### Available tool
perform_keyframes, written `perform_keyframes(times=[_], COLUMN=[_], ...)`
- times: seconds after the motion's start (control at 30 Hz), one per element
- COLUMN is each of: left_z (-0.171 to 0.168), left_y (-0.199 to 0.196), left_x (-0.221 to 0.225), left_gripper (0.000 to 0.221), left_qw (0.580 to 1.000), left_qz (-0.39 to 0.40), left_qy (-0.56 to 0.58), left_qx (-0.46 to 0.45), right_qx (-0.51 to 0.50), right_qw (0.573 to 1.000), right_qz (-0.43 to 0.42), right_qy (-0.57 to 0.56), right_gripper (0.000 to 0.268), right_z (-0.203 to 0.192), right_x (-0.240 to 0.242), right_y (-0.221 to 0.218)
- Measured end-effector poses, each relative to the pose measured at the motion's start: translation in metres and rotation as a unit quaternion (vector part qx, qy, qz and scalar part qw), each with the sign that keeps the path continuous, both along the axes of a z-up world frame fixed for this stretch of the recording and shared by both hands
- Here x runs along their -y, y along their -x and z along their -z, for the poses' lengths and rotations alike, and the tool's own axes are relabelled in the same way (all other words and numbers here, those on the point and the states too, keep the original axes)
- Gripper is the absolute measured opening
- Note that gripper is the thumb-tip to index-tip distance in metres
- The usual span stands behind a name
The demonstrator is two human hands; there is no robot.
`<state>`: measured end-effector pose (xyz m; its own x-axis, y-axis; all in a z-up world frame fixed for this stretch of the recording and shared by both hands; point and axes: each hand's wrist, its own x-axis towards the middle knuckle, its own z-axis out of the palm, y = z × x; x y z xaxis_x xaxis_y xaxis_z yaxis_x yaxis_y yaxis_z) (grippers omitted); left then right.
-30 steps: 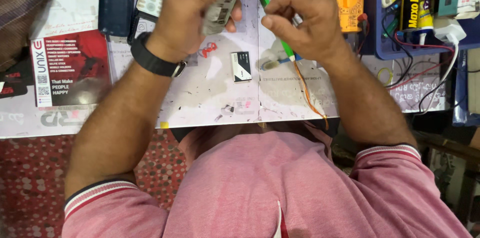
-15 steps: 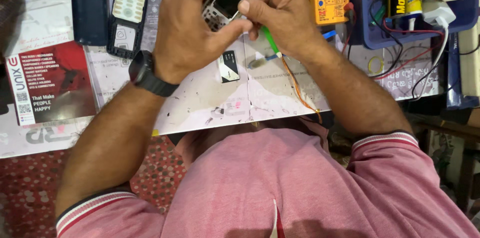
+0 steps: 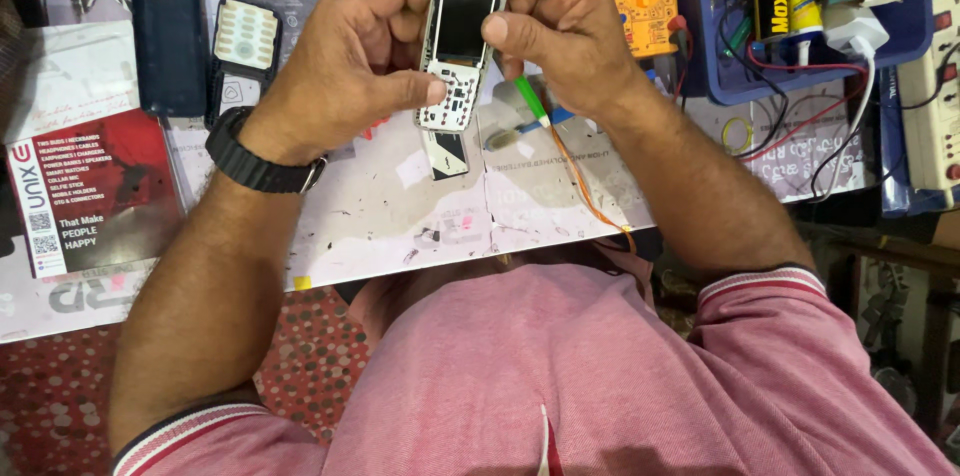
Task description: The person disassembles a white mobile phone using a green utility knife to pry open the casing and remove the battery. They then extract the internal circuit board and clean it by spraying a liquid from a bottle and brushing the components with a blue brush.
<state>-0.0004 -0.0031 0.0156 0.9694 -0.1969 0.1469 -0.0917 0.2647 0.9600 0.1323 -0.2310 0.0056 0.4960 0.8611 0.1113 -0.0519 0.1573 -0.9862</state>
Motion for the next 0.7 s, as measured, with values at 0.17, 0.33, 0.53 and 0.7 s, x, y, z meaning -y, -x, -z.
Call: perform_keyframes(times=[0.17,0.33,0.53,0.7], left_z=[-0.001,0.002,0.011,0.021], left_y=[0.001,0.0,0.003,0.003], left_x=[-0.001,-0.003,-0.005,-0.005], left_gripper=[0.046,0.035,0.024,0.022], left_qw=[1.0,0.999,0.998,0.991], left_qz=[-0.001,0.006,-0.058,-0.122], left_qy=[0.004,0.045,-0.025,0.049], left_qx=[-0.01,-0.004,0.002,0.0], right_qx=[0.007,0.017,-0.001,-0.04], right_qw=[1.0,1.0,1.0,0.999], right_qz=[-0.006,0.016,0.03,0.019], right_qy=[-0.008,-0.013,0.005,0.007], right_gripper=[0.033,0.018,0.025,0.018], right_z=[-0.001,0.007,0.013,0.005], right_x=[-0.001,0.002,0.007,0.002], right_y=[-0.001,-0.003,-0.003,0.0])
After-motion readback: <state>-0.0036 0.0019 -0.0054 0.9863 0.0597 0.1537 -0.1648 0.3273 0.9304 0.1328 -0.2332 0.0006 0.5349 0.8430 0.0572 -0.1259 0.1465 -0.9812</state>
